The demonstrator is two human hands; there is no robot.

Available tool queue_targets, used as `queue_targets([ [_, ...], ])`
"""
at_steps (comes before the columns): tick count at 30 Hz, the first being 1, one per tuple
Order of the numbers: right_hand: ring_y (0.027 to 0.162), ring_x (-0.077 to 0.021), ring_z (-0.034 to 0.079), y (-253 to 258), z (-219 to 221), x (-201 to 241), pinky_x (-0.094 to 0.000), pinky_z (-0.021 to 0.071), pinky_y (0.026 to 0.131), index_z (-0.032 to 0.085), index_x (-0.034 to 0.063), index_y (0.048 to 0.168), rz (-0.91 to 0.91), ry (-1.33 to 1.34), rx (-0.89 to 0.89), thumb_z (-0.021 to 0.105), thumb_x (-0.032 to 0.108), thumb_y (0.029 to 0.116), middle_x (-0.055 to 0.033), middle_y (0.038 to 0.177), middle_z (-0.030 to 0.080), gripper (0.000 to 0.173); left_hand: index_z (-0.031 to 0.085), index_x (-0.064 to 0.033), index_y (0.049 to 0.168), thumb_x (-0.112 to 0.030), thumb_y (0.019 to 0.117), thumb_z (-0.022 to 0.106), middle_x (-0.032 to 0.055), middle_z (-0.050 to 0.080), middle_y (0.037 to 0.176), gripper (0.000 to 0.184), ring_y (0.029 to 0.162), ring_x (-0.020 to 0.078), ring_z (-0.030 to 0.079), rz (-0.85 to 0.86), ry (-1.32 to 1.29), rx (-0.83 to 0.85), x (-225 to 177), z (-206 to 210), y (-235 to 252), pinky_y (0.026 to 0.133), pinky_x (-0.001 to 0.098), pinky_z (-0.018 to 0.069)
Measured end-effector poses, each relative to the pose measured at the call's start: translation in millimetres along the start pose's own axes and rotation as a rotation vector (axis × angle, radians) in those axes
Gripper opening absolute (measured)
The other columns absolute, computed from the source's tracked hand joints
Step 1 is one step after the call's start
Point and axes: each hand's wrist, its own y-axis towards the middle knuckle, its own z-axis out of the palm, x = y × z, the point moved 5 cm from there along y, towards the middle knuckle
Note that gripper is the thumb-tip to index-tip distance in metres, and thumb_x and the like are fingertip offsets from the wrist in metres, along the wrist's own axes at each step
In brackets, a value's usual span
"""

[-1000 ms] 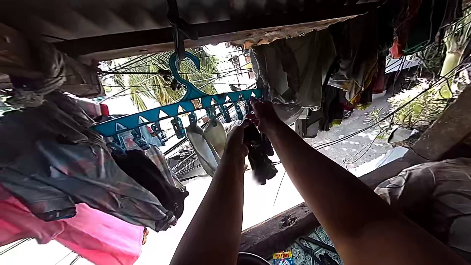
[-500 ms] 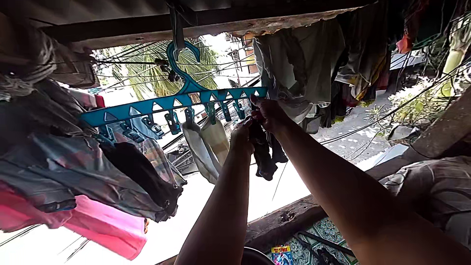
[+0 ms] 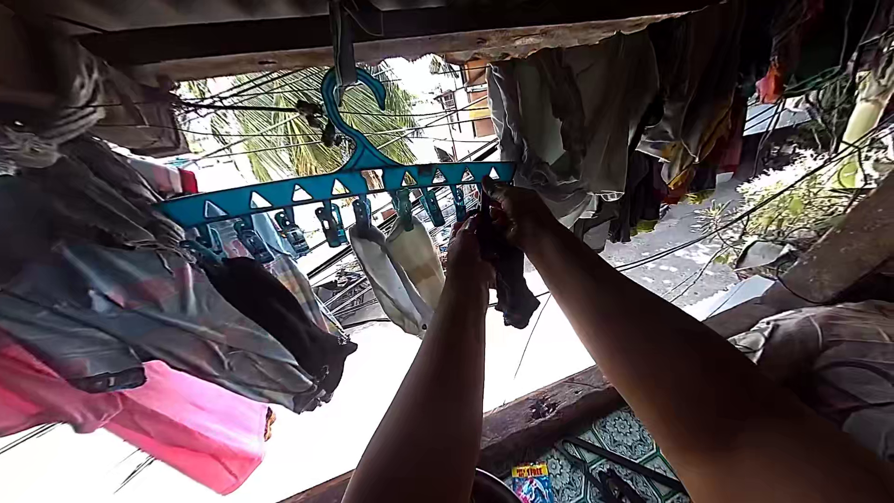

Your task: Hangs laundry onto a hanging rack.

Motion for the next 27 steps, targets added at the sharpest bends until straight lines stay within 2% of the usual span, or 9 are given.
queue_targets([
  [5,0.063,-0.0066,0.050,-1.9,-1.0,2.2,-0.0206,0.0445,0.055,0.065,0.0030,0.115,-0.025,-0.062,-0.010,0.064,0.024,0.1025,-0.0039,0.088,0.058,0.025,0.055,-0.0136,0.110,-0.028,0.1052,0.050,0.0032,0.057,0.086,0.016,0.074,0.0138,0.060,-0.132,-0.114,-0.010,-3.7,6.3,-0.1,0.069,0.0327,0.0545],
  [9,0.076,-0.0103,0.057,-2.7,-4.5,10.5,-0.0250,0.0485,0.065,0.066,0.0038,0.121,-0.060,-0.134,0.000,0.064,0.026,0.1022,-0.0075,0.101,0.063,0.029,0.055,-0.0113,0.121,-0.026,0.1051,0.051,0.0068,0.060,0.096,0.022,0.082,0.0170,0.062,-0.138,-0.033,0.041,-12.7,14.2,-2.8,0.075,0.0364,0.0550],
  [12,0.077,-0.0113,0.056,-3.2,-8.6,15.7,-0.0263,0.0475,0.065,0.066,0.0063,0.125,-0.065,-0.219,0.003,0.065,0.030,0.1019,-0.0083,0.106,0.063,0.033,0.057,-0.0120,0.129,-0.024,0.1043,0.054,0.0082,0.061,0.104,0.028,0.089,0.0186,0.063,-0.107,0.096,0.073,-18.7,15.4,-8.8,0.080,0.0380,0.0547],
  [13,0.080,-0.0120,0.057,-3.4,-9.6,16.7,-0.0269,0.0480,0.066,0.065,0.0071,0.127,-0.054,-0.236,0.022,0.064,0.032,0.1024,-0.0089,0.109,0.064,0.035,0.057,-0.0133,0.132,-0.025,0.1053,0.053,0.0079,0.062,0.103,0.029,0.088,0.0182,0.062,-0.095,0.143,0.087,-19.2,14.5,-8.3,0.078,0.0374,0.0544],
  [16,0.068,-0.0097,0.055,-4.2,-12.4,12.0,-0.0235,0.0444,0.056,0.066,0.0102,0.126,-0.025,-0.280,0.077,0.062,0.037,0.1028,-0.0064,0.099,0.064,0.036,0.051,-0.0144,0.133,-0.027,0.1064,0.051,0.0061,0.062,0.090,0.029,0.071,0.0134,0.062,-0.034,0.167,0.143,-12.7,6.2,7.5,0.062,0.0297,0.0544],
  [18,0.065,-0.0083,0.053,-2.2,-13.3,7.9,-0.0226,0.0430,0.054,0.063,0.0107,0.131,-0.032,-0.310,0.156,0.062,0.031,0.1031,-0.0054,0.097,0.063,0.034,0.045,-0.0125,0.139,-0.027,0.1074,0.051,0.0077,0.064,0.095,0.035,0.074,0.0136,0.065,0.018,0.166,0.235,-8.9,-2.5,17.2,0.065,0.0295,0.0569],
  [20,0.066,-0.0080,0.054,-2.0,-13.6,5.9,-0.0222,0.0447,0.055,0.053,0.0070,0.143,-0.050,-0.386,0.231,0.063,0.015,0.1018,-0.0102,0.108,0.065,0.043,0.054,-0.0088,0.123,-0.021,0.1061,0.053,0.0057,0.064,0.083,0.021,0.063,0.0097,0.061,0.063,0.182,0.258,-6.1,-7.8,19.9,0.055,0.0240,0.0531],
  [23,0.066,-0.0067,0.055,-1.9,-11.4,3.2,-0.0212,0.0448,0.054,0.053,0.0013,0.140,-0.102,-0.497,0.249,0.063,-0.001,0.0966,-0.0124,0.111,0.066,0.044,0.059,-0.0041,0.116,-0.012,0.1013,0.061,0.0058,0.065,0.082,0.017,0.062,0.0087,0.060,0.104,0.306,0.175,-5.1,-16.8,19.0,0.054,0.0228,0.0511],
  [27,0.067,-0.0076,0.055,-4.2,-9.1,3.8,-0.0218,0.0461,0.057,0.055,-0.0008,0.136,-0.133,-0.536,0.238,0.064,-0.002,0.0962,-0.0121,0.106,0.064,0.041,0.062,-0.0039,0.117,-0.011,0.1010,0.062,0.0044,0.064,0.083,0.017,0.060,0.0067,0.057,0.131,0.461,0.137,-5.1,-21.7,21.3,0.052,0.0201,0.0467],
])
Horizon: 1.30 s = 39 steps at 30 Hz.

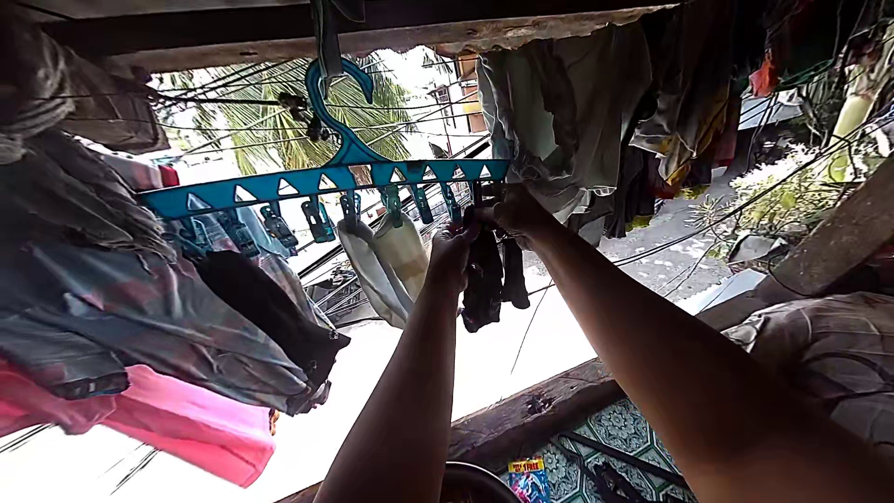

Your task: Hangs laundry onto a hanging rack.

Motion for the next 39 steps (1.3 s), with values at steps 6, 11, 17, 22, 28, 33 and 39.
queue_targets([
  [6,0.066,-0.0073,0.056,1.0,-0.5,-1.9,-0.0211,0.0452,0.054,0.053,0.0017,0.140,0.031,-0.012,0.055,0.062,-0.001,0.0988,-0.0131,0.111,0.065,0.042,0.061,-0.0038,0.126,-0.010,0.1000,0.064,0.0092,0.066,0.098,0.027,0.073,0.0123,0.062,0.016,0.079,0.013,-2.0,-4.8,-1.5,0.063,0.0277,0.0536],
  [11,0.070,-0.0085,0.059,5.2,-4.5,-0.3,-0.0252,0.0494,0.062,0.063,-0.0025,0.127,-0.107,-0.195,0.048,0.059,-0.004,0.0973,-0.0119,0.104,0.068,0.030,0.064,-0.0032,0.120,-0.019,0.1019,0.063,0.0078,0.066,0.096,0.024,0.074,0.0106,0.060,0.042,0.139,0.002,-5.1,-4.0,-0.9,0.064,0.0270,0.0503],
  [17,0.101,-0.0231,0.068,10.7,-2.0,-5.6,-0.0430,0.0521,0.091,0.069,-0.0033,0.119,-0.238,-0.358,-0.037,0.058,-0.004,0.0915,-0.0170,0.111,0.072,0.030,0.066,-0.0013,0.118,-0.023,0.1022,0.064,0.0125,0.068,0.103,0.027,0.091,0.0178,0.065,0.137,0.260,-0.060,-5.4,-2.2,2.2,0.084,0.0396,0.0543],
  [22,0.086,-0.0197,0.067,11.4,-2.5,-9.6,-0.0383,0.0552,0.076,0.067,-0.0028,0.123,-0.191,-0.289,-0.027,0.057,-0.005,0.0924,-0.0163,0.108,0.070,0.032,0.068,-0.0015,0.113,-0.021,0.1033,0.062,0.0101,0.068,0.099,0.023,0.088,0.0154,0.064,0.162,0.264,-0.088,-6.4,1.5,2.7,0.083,0.0379,0.0533],
  [28,0.072,-0.0134,0.066,-1.2,-4.5,-5.6,-0.0286,0.0572,0.063,0.060,-0.0023,0.133,-0.066,-0.175,-0.036,0.055,-0.006,0.0982,-0.0157,0.112,0.067,0.035,0.065,0.0000,0.114,-0.015,0.1035,0.060,0.0077,0.067,0.096,0.019,0.081,0.0112,0.064,0.151,0.118,-0.028,-3.1,2.4,-1.5,0.075,0.0303,0.0551],
  [33,0.098,-0.0227,0.071,-26.9,-10.5,-5.9,-0.0391,0.0605,0.078,0.050,0.0022,0.148,-0.158,-0.172,-0.150,0.054,-0.001,0.1009,-0.0173,0.138,0.061,0.047,0.057,-0.0044,0.129,-0.007,0.1000,0.063,0.0081,0.066,0.104,0.030,0.074,0.0098,0.062,0.069,-0.003,-0.004,1.8,-1.3,-3.8,0.061,0.0250,0.0518],
  [39,0.082,-0.0137,0.069,-93.4,5.1,-29.4,-0.0314,0.0569,0.070,0.065,0.0028,0.128,-0.217,-0.201,-0.127,0.063,0.006,0.0984,-0.0119,0.112,0.071,0.030,0.044,-0.0088,0.142,0.000,0.1009,0.051,0.0032,0.057,0.086,0.043,0.057,0.0052,0.052,-0.077,-0.117,0.050,5.5,-18.8,-25.2,0.052,0.0189,0.0461],
])
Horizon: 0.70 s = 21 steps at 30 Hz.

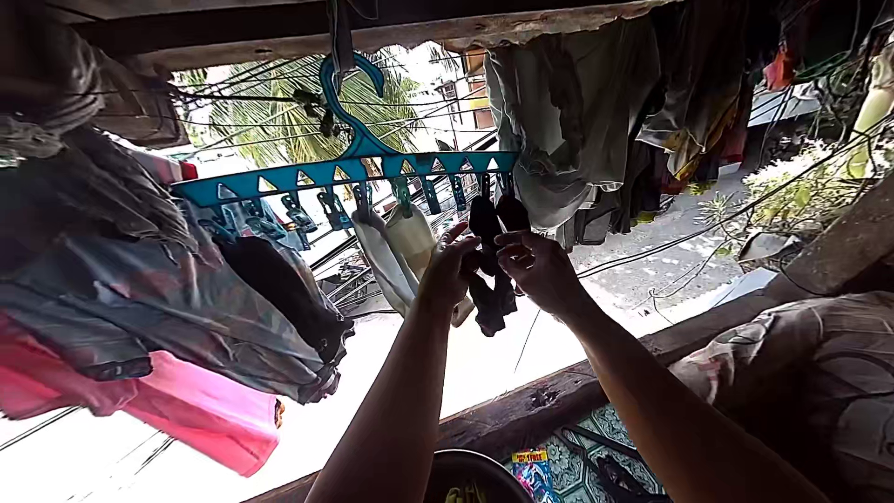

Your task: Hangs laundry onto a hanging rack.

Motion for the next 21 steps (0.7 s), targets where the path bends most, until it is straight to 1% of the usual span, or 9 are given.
queue_targets([
  [3,0.092,-0.0253,0.069,-8.6,17.9,-19.1,-0.0410,0.0579,0.077,0.053,0.0025,0.144,0.092,0.021,0.173,0.072,0.012,0.0955,-0.0208,0.133,0.062,0.053,0.042,-0.0095,0.144,0.007,0.0983,0.042,0.0029,0.058,0.094,0.049,0.065,0.0054,0.055,-0.054,0.074,0.166,-4.1,-10.3,-23.2,0.059,0.0191,0.0483],
  [5,0.096,-0.0273,0.068,-7.6,27.9,-26.0,-0.0415,0.0586,0.075,0.052,0.0042,0.147,0.107,0.108,0.242,0.075,0.012,0.0935,-0.0218,0.136,0.058,0.059,0.045,-0.0083,0.143,0.009,0.0966,0.042,0.0027,0.062,0.101,0.049,0.070,0.0043,0.058,-0.049,0.129,0.257,-10.9,-17.4,-38.2,0.063,0.0182,0.0501],
  [8,0.088,-0.0159,0.069,-7.7,36.3,-17.1,-0.0333,0.0589,0.077,0.068,-0.0012,0.120,0.047,0.164,0.263,0.070,0.007,0.0963,-0.0147,0.110,0.070,0.025,0.050,-0.0088,0.134,0.007,0.0949,0.043,-0.0011,0.065,0.098,0.043,0.068,0.0014,0.059,-0.009,0.172,0.316,-19.7,-34.2,-52.2,0.060,0.0160,0.0507],
  [10,0.086,-0.0124,0.068,-7.5,37.9,-7.1,-0.0307,0.0584,0.079,0.069,-0.0041,0.115,0.030,0.162,0.281,0.064,0.007,0.0999,-0.0135,0.103,0.070,0.019,0.051,-0.0084,0.127,0.006,0.0944,0.048,-0.0010,0.066,0.097,0.036,0.068,0.0019,0.058,0.005,0.261,0.333,-25.5,-50.8,-60.5,0.060,0.0166,0.0500],
  [12,0.079,-0.0102,0.067,-5.0,41.3,-0.3,-0.0287,0.0584,0.074,0.070,-0.0037,0.110,0.040,0.165,0.272,0.064,0.008,0.1003,-0.0112,0.097,0.071,0.016,0.056,-0.0048,0.121,0.006,0.0909,0.058,0.0013,0.066,0.096,0.032,0.065,0.0025,0.056,0.034,0.438,0.325,-31.3,-66.5,-70.2,0.056,0.0170,0.0468],
  [15,0.085,-0.0122,0.070,-3.0,52.7,14.2,-0.0311,0.0613,0.076,0.069,-0.0050,0.112,0.097,0.289,0.314,0.062,0.004,0.1006,-0.0119,0.101,0.071,0.016,0.059,-0.0026,0.119,0.001,0.0962,0.062,0.0048,0.065,0.103,0.023,0.077,0.0063,0.061,0.071,0.615,0.291,-38.3,-88.6,-83.2,0.070,0.0224,0.0526],
  [17,0.090,-0.0133,0.071,-3.3,65.1,26.5,-0.0328,0.0619,0.079,0.066,-0.0053,0.117,0.130,0.411,0.332,0.055,0.001,0.1026,-0.0117,0.106,0.069,0.018,0.062,-0.0019,0.113,-0.004,0.1014,0.057,0.0047,0.067,0.096,0.013,0.081,0.0089,0.065,0.123,0.576,0.204,-41.0,-105.7,-87.5,0.075,0.0282,0.0571],
  [19,0.080,-0.0094,0.068,-2.3,79.4,40.3,-0.0290,0.0602,0.072,0.066,-0.0038,0.117,0.107,0.396,0.329,0.052,0.003,0.1043,-0.0091,0.099,0.070,0.020,0.061,-0.0021,0.110,-0.005,0.1037,0.054,0.0031,0.066,0.091,0.010,0.080,0.0093,0.066,0.183,0.521,0.111,-45.7,-120.4,-92.0,0.074,0.0295,0.0584],
  [21,0.065,-0.0029,0.057,1.9,95.8,51.8,-0.0226,0.0505,0.061,0.068,-0.0012,0.115,0.012,0.291,0.312,0.054,0.006,0.1045,-0.0047,0.087,0.067,0.019,0.059,-0.0033,0.109,-0.004,0.1057,0.049,0.0006,0.065,0.091,0.011,0.081,0.0076,0.066,0.232,0.444,0.027,-52.3,-131.6,-97.6,0.075,0.0280,0.0586],
])
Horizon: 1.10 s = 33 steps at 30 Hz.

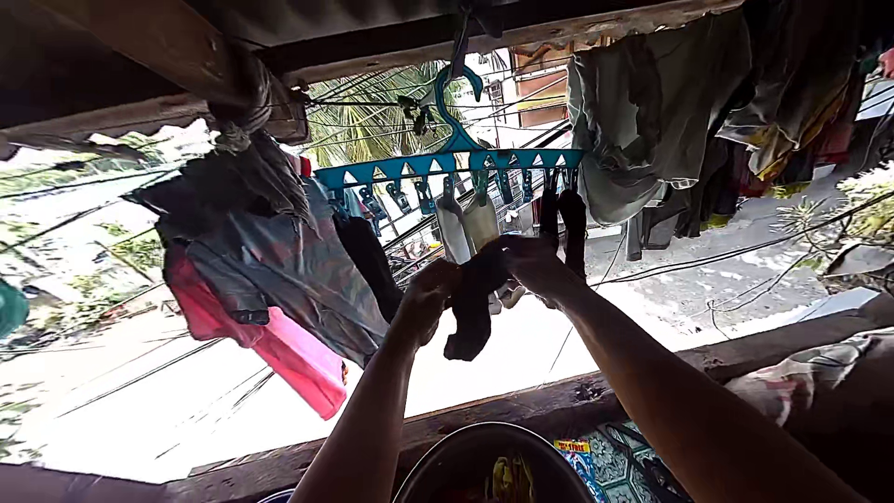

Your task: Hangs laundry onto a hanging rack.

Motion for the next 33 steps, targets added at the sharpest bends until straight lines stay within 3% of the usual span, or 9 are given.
queue_targets([
  [5,0.061,-0.0057,0.054,33.3,35.7,16.9,-0.0269,0.0473,0.061,0.071,-0.0008,0.105,-0.115,-0.183,0.002,0.064,0.007,0.0976,-0.0051,0.079,0.067,0.013,0.057,-0.0051,0.118,-0.010,0.1059,0.049,0.0014,0.066,0.096,0.015,0.086,0.0072,0.066,0.021,-0.033,-0.098,0.7,-34.7,-6.4,0.080,0.0292,0.0575],
  [8,0.080,-0.0166,0.065,52.9,67.6,38.7,-0.0393,0.0529,0.079,0.072,-0.0033,0.106,-0.171,-0.267,0.086,0.064,0.004,0.0961,-0.0135,0.093,0.072,0.015,0.058,-0.0025,0.128,-0.014,0.1036,0.058,0.0087,0.066,0.109,0.027,0.095,0.0128,0.065,0.006,0.019,-0.141,2.2,-55.3,-3.4,0.086,0.0352,0.0564],
  [10,0.095,-0.0243,0.070,69.9,88.1,47.1,-0.0472,0.0529,0.089,0.072,-0.0014,0.118,-0.173,-0.320,0.153,0.065,0.004,0.0945,-0.0174,0.107,0.074,0.025,0.061,-0.0040,0.121,-0.018,0.1054,0.055,0.0069,0.066,0.105,0.022,0.092,0.0126,0.066,0.012,-0.018,-0.230,1.5,-69.6,1.5,0.083,0.0352,0.0572],
  [13,0.126,-0.0337,0.060,88.6,112.7,59.8,-0.0510,0.0464,0.105,0.048,-0.0024,0.149,0.016,-0.308,0.211,0.066,0.011,0.0970,-0.0247,0.139,0.059,0.056,0.061,-0.0042,0.118,-0.016,0.1062,0.053,0.0057,0.067,0.103,0.019,0.091,0.0123,0.067,-0.026,-0.228,-0.337,-1.7,-84.1,7.8,0.082,0.0344,0.0580],
  [16,0.121,-0.0341,0.058,104.1,137.5,59.7,-0.0508,0.0484,0.100,0.041,-0.0053,0.147,0.157,-0.123,0.115,0.060,0.031,0.1048,-0.0275,0.136,0.056,0.059,0.060,-0.0032,0.118,-0.014,0.1048,0.056,0.0074,0.066,0.102,0.017,0.089,0.0133,0.066,-0.080,-0.309,-0.443,0.3,-94.5,15.2,0.081,0.0333,0.0579],
  [18,0.131,-0.0364,0.053,111.9,146.7,60.2,-0.0546,0.0447,0.106,0.037,-0.0030,0.151,0.213,0.015,0.049,0.051,0.040,0.1078,-0.0277,0.143,0.051,0.063,0.058,-0.0022,0.125,-0.009,0.1025,0.059,0.0104,0.064,0.109,0.024,0.092,0.0155,0.065,-0.097,-0.266,-0.462,3.0,-101.9,20.4,0.082,0.0348,0.0571],
  [22,0.134,-0.0325,0.051,130.3,153.8,61.7,-0.0527,0.0420,0.109,0.048,-0.0015,0.146,0.094,0.182,-0.073,0.045,0.035,0.1107,-0.0243,0.145,0.051,0.052,0.061,-0.0042,0.127,-0.010,0.1014,0.062,0.0134,0.065,0.112,0.026,0.095,0.0206,0.065,-0.139,-0.164,-0.438,1.3,-113.6,29.3,0.081,0.0416,0.0571],
  [25,0.131,-0.0294,0.052,129.2,156.6,60.9,-0.0506,0.0442,0.106,0.052,0.0004,0.144,0.066,0.282,-0.118,0.054,0.033,0.1073,-0.0214,0.144,0.053,0.049,0.062,-0.0041,0.122,-0.008,0.1010,0.062,0.0121,0.065,0.109,0.021,0.094,0.0199,0.065,-0.127,-0.153,-0.446,-5.8,-114.8,33.3,0.080,0.0411,0.0573],
  [33,0.120,-0.0218,0.057,116.3,156.8,45.7,-0.0460,0.0479,0.098,0.059,0.0061,0.138,0.201,0.484,-0.192,0.062,0.033,0.1032,-0.0127,0.135,0.061,0.044,0.055,-0.0053,0.129,-0.014,0.1010,0.062,0.0145,0.062,0.112,0.030,0.096,0.0242,0.065,-0.254,-0.450,-0.545,-9.0,-94.4,38.8,0.079,0.0434,0.0574],
])
